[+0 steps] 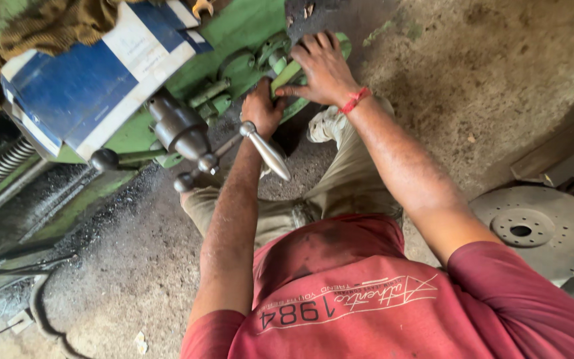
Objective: The person sits on the floor in front of a metal lathe and repeatedly turns a green handwheel with both hands to adjust the machine. The person's hands remain on the wheel for the duration of the clip, with no other objects or tools handled.
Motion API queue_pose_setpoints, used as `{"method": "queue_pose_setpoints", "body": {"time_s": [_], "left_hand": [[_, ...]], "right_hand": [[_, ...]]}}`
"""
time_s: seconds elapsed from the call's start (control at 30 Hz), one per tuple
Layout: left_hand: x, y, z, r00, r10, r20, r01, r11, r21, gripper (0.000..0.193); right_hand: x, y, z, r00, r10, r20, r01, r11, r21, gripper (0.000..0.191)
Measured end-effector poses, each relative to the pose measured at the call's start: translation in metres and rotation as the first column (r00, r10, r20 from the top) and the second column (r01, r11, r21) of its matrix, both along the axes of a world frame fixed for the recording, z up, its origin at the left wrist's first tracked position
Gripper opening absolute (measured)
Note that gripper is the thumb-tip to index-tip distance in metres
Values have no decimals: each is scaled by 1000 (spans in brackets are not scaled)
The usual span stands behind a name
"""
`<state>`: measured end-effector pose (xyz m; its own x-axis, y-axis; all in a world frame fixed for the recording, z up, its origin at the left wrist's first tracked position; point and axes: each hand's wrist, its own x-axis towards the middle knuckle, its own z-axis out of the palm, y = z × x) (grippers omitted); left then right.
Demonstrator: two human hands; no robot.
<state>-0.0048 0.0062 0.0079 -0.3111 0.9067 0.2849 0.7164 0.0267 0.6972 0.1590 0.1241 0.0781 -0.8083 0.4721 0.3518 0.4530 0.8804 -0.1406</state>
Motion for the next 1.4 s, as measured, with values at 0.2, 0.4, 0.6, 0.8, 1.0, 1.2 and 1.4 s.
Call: {"method": "queue_pose_setpoints", "body": {"time_s": [0.2, 0.4, 0.6, 0.8, 1.0, 1.2, 1.4], "left_hand": [[0, -4, 13, 997, -51, 59, 53, 998, -26, 39], [2, -8, 20, 996, -83, 36, 81, 996, 39, 36], [4, -9, 26, 995, -84, 44, 84, 996, 19, 41], [5, -8, 12, 999, -33, 28, 32, 999, 33, 41], [1, -6, -5, 999, -16, 30, 14, 997, 75, 46], [0, -3, -17, 999, 11, 52, -12, 1000, 19, 41], [-3, -2, -28, 999, 25, 21, -26, 998, 54, 41]], "right_hand": [[0, -6, 7, 999, 22, -48, -22, 1000, 8, 94], [1, -13, 13, 994, 42, -100, -37, 998, 55, 88], [3, -16, 19, 997, 30, -77, -29, 999, 19, 89], [2, -7, -1, 992, 39, -123, -27, 995, 92, 92], [6, -1, -18, 983, 60, -175, -48, 996, 76, 84], [7, 0, -21, 981, 54, -189, -49, 998, 27, 79], [4, 2, -31, 983, 42, -177, -30, 997, 70, 77]]}}
